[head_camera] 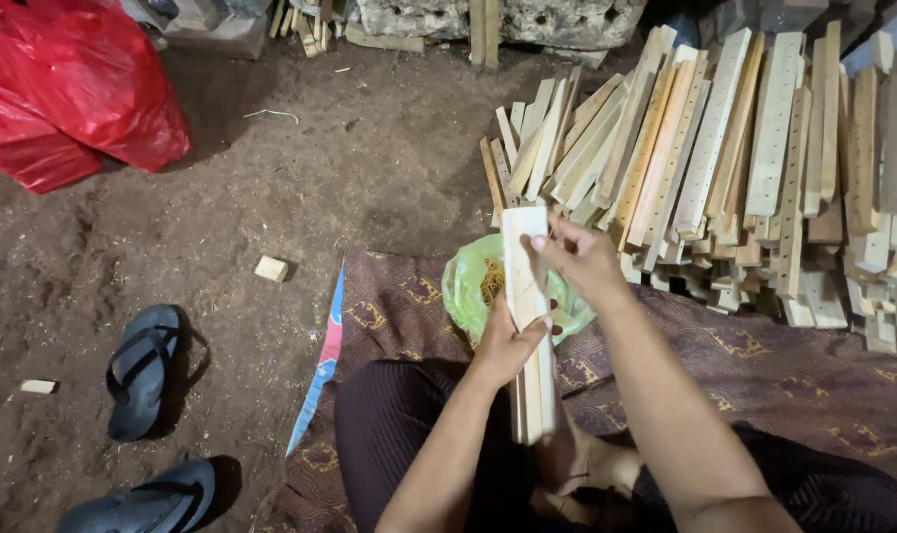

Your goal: Sorting and aligning wooden slats from a pile into organized bundles.

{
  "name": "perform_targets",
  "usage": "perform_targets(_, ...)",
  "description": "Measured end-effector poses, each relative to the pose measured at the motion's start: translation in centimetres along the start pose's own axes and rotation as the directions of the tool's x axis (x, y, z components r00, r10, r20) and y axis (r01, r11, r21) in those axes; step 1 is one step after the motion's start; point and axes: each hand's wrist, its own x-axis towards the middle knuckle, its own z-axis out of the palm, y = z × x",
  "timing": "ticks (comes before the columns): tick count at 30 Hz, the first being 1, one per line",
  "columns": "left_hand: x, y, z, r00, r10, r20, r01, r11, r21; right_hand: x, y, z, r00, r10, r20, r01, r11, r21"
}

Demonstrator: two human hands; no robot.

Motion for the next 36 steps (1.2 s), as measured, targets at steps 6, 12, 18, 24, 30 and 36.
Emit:
perform_targets(6, -0.7, -0.1, -0.3, 0.99, -0.117, 0.083, 0.104, 0.984, 0.145, 0.5, -4.1, -0.5, 0.99, -0.018, 0.142, 0.023, 0.999, -0.034)
perform_targets(12, -1.9, 0.4, -0.1, 0.983, -0.075, 0.169, 0.072, 0.997, 0.023, 3.0, -4.2, 0.2, 0.973, 0.007, 0.231, -0.027, 0.996, 0.088)
perform_targets(18, -2.3, 1.9, -0.3, 0.967, -0.049, 0.249, 0.057, 0.998, -0.025, 3.1, -3.5, 0.6, 0.963, 0.019, 0.27, -0.089, 0.964, 0.251)
perform_targets(24, 0.6, -1.9, -0.8, 0.956, -0.024, 0.292, 0.118, 0.944, -0.308, 0.0, -3.1, 2.2, 0.968, 0.232, 0.097, -0.241, 0.75, 0.615)
perform_targets(30, -1.3, -0.4, 0.3, 0.955, -0.068, 0.29, 0.133, 0.968, -0.211, -4.8, 0.9, 2.4, 0.911, 0.365, 0.19, -0.39, 0.619, 0.682)
perform_targets(36, -3.7, -2.4, 1.0, 0.942, -0.196, 0.271, 0.251, 0.951, -0.183, -2.0, -1.6, -1.6, 0.917, 0.39, 0.085, -0.369, 0.748, 0.552)
